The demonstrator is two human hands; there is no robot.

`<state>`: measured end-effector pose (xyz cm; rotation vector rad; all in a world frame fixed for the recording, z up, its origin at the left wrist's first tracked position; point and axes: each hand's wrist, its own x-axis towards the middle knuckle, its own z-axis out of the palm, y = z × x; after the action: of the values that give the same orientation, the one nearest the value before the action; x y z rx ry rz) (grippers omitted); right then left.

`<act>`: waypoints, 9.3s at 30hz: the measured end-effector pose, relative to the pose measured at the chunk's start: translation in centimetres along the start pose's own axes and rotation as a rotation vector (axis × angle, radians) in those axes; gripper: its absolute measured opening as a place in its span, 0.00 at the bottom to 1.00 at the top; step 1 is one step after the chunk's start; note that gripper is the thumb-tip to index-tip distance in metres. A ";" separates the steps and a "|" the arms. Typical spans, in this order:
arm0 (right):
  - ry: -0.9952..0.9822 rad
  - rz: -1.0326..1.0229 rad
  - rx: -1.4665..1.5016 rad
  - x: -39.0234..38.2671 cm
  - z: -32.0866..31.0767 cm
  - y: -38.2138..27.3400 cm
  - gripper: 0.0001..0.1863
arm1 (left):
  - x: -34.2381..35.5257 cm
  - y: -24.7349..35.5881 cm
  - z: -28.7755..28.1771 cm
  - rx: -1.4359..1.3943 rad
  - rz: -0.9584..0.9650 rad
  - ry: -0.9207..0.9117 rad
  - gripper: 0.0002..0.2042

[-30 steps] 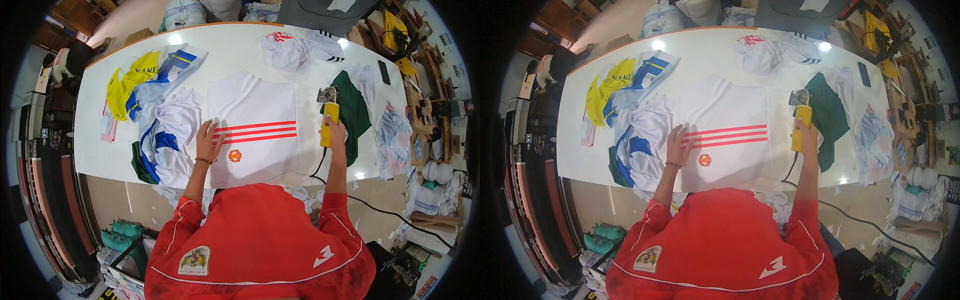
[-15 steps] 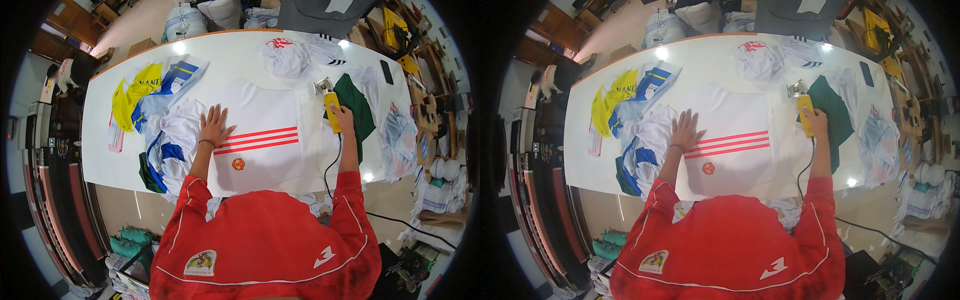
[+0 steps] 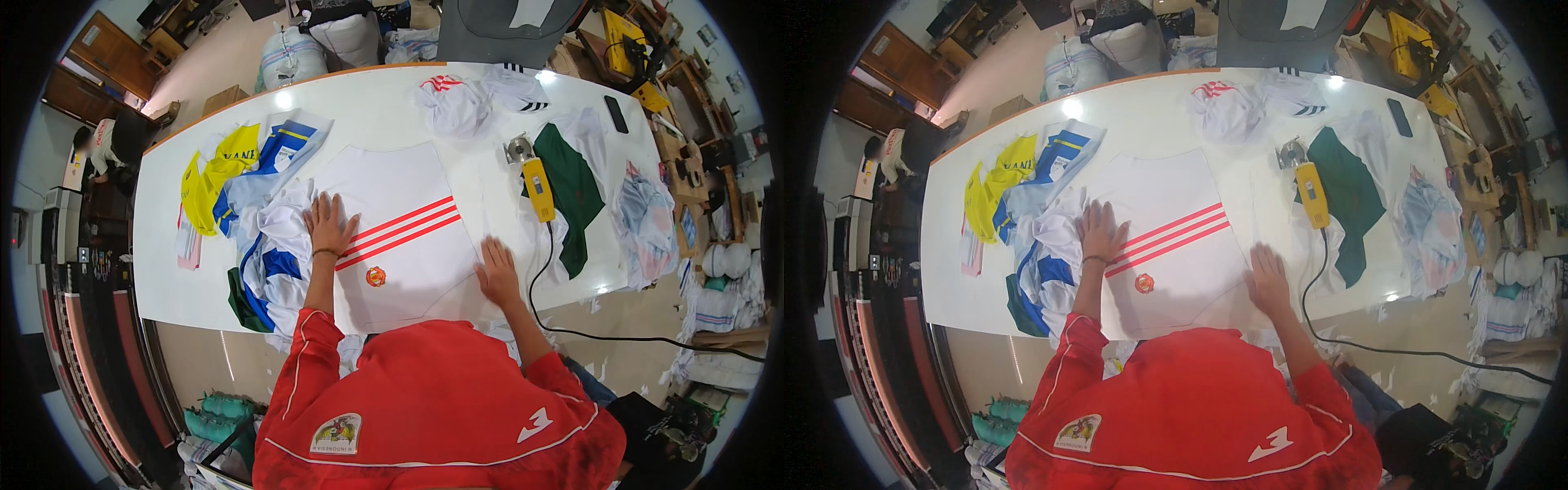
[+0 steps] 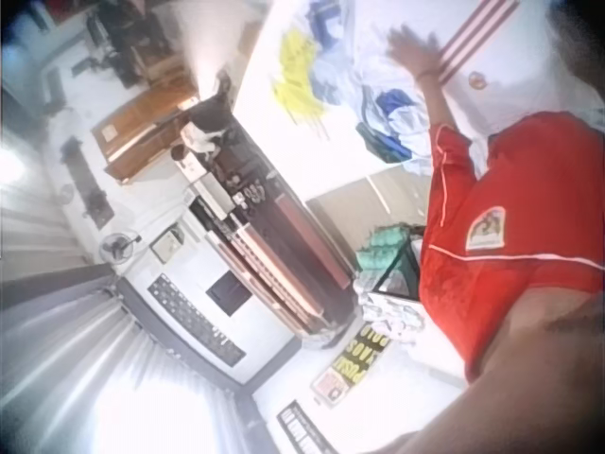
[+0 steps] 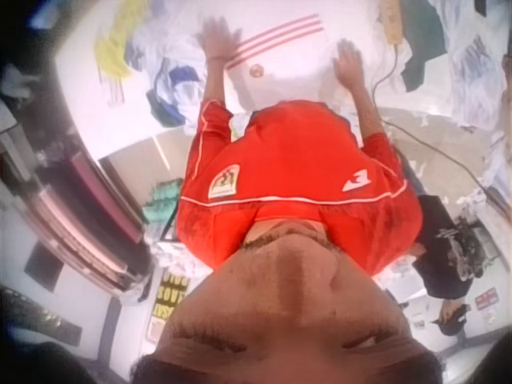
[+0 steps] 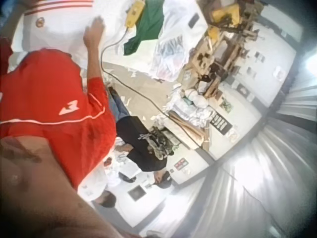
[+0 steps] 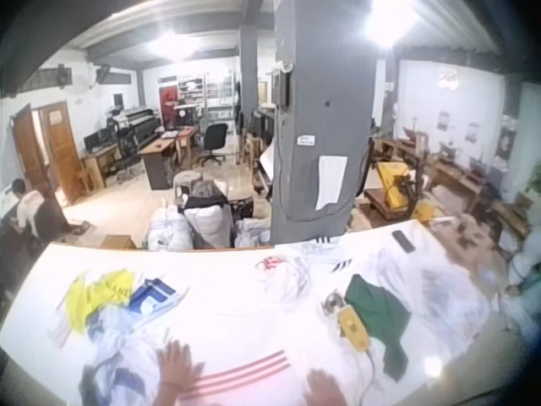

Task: The person uses a yellow electric fabric cutter to trim the edges of several soccer jerseys laid out on a white table. They handle white, green, and blue jerseys, smoothing and repositioning them between cuts. A coworker briefly assists by moving items on the table.

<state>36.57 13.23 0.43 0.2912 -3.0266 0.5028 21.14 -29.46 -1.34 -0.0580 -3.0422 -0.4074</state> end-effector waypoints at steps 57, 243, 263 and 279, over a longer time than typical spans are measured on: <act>0.114 0.111 0.131 28.1 4.9 1.3 0.23 | 2.7 7.1 2.4 -0.718 -0.171 0.069 0.27; 0.137 0.874 1.216 7.1 -8.9 6.5 0.31 | -12.2 4.0 -2.4 -0.059 -0.073 -0.001 0.46; 0.147 0.863 0.492 -6.9 -8.3 4.2 0.39 | -16.0 8.7 -3.4 -0.217 0.126 -0.399 0.43; 0.063 0.772 0.295 -18.8 -4.8 -6.7 0.40 | -20.8 6.0 -1.9 -0.097 0.136 -0.198 0.49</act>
<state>56.43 11.91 5.42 -0.8974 -2.8894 0.9654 42.24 -24.81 0.50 -0.3272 -3.1832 -0.5702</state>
